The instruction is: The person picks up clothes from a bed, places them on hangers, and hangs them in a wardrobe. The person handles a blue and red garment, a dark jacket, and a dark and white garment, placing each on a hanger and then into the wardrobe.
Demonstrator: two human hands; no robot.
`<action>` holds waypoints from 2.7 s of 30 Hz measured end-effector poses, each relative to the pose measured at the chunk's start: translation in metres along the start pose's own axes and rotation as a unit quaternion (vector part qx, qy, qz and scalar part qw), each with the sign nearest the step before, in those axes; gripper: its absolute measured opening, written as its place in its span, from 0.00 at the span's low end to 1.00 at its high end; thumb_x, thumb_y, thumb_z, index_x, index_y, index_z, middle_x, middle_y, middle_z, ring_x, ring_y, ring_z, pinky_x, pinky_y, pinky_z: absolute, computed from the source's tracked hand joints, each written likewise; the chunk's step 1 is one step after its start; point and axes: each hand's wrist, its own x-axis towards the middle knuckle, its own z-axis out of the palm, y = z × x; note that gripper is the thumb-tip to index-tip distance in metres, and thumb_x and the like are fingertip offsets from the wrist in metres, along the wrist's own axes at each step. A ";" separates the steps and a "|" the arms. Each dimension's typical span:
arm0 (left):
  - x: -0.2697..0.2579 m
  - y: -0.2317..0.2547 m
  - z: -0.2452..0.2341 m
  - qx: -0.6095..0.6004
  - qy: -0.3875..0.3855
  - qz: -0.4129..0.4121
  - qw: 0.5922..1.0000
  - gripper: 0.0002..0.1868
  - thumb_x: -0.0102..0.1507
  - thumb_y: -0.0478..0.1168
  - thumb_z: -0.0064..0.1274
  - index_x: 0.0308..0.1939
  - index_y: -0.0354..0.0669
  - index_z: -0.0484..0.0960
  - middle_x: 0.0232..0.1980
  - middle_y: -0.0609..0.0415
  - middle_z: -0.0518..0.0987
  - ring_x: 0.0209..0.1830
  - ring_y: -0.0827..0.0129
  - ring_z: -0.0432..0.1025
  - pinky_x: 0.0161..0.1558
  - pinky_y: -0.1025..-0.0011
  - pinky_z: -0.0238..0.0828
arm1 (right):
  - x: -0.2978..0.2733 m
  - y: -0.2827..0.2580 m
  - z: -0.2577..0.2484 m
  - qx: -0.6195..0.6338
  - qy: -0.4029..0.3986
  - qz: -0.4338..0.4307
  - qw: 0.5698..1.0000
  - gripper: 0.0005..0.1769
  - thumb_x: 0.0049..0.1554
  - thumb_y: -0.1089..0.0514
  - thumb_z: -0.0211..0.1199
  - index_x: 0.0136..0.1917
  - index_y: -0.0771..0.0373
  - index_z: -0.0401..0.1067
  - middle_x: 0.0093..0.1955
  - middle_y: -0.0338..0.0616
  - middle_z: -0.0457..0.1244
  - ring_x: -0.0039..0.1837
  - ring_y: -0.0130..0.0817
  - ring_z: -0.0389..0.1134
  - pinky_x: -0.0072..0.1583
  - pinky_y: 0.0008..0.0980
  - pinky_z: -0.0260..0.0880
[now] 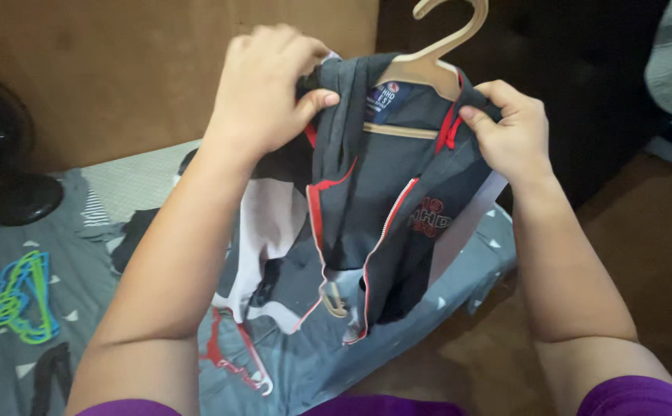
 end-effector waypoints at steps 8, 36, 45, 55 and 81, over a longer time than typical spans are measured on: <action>0.037 0.011 0.077 -0.067 -0.047 -0.081 0.993 0.18 0.61 0.50 0.66 0.41 0.41 0.78 0.39 0.48 0.81 0.43 0.47 0.76 0.40 0.53 0.69 | 0.021 0.081 -0.057 0.109 0.104 -0.004 0.988 0.04 0.71 0.66 0.64 0.53 0.67 0.78 0.46 0.32 0.69 0.48 0.19 0.66 0.52 0.23 0.67; 0.147 0.129 0.203 -0.318 0.149 -0.045 0.935 0.05 0.65 0.38 0.61 0.43 0.41 0.83 0.40 0.50 0.83 0.40 0.56 0.79 0.40 0.62 0.75 | -0.063 0.105 -0.244 -0.248 0.210 0.015 0.946 0.11 0.59 0.57 0.73 0.49 0.64 0.75 0.41 0.50 0.69 0.42 0.40 0.70 0.47 0.35 0.67; 0.214 0.166 0.234 -0.377 0.139 -0.097 0.910 0.06 0.67 0.40 0.58 0.38 0.43 0.83 0.37 0.50 0.82 0.39 0.55 0.78 0.40 0.59 0.72 | -0.068 0.064 -0.292 -0.457 0.245 -0.006 0.855 0.13 0.56 0.53 0.76 0.46 0.62 0.75 0.40 0.53 0.68 0.44 0.54 0.70 0.45 0.47 0.67; 0.228 0.218 0.353 -0.383 0.103 0.024 0.918 0.44 0.54 0.52 0.69 0.70 0.47 0.68 0.65 0.46 0.70 0.66 0.50 0.63 0.60 0.49 0.58 | -0.048 0.068 -0.326 -0.562 0.284 0.049 0.775 0.16 0.55 0.50 0.76 0.46 0.62 0.75 0.41 0.52 0.69 0.45 0.54 0.71 0.46 0.46 0.67; 0.386 0.451 0.498 -0.523 0.130 0.082 0.838 0.15 0.64 0.36 0.55 0.54 0.45 0.74 0.48 0.48 0.77 0.47 0.50 0.75 0.42 0.56 0.73 | -0.097 0.044 -0.458 -0.131 0.276 0.266 0.914 0.21 0.63 0.45 0.66 0.53 0.67 0.76 0.51 0.45 0.70 0.54 0.35 0.67 0.58 0.36 0.66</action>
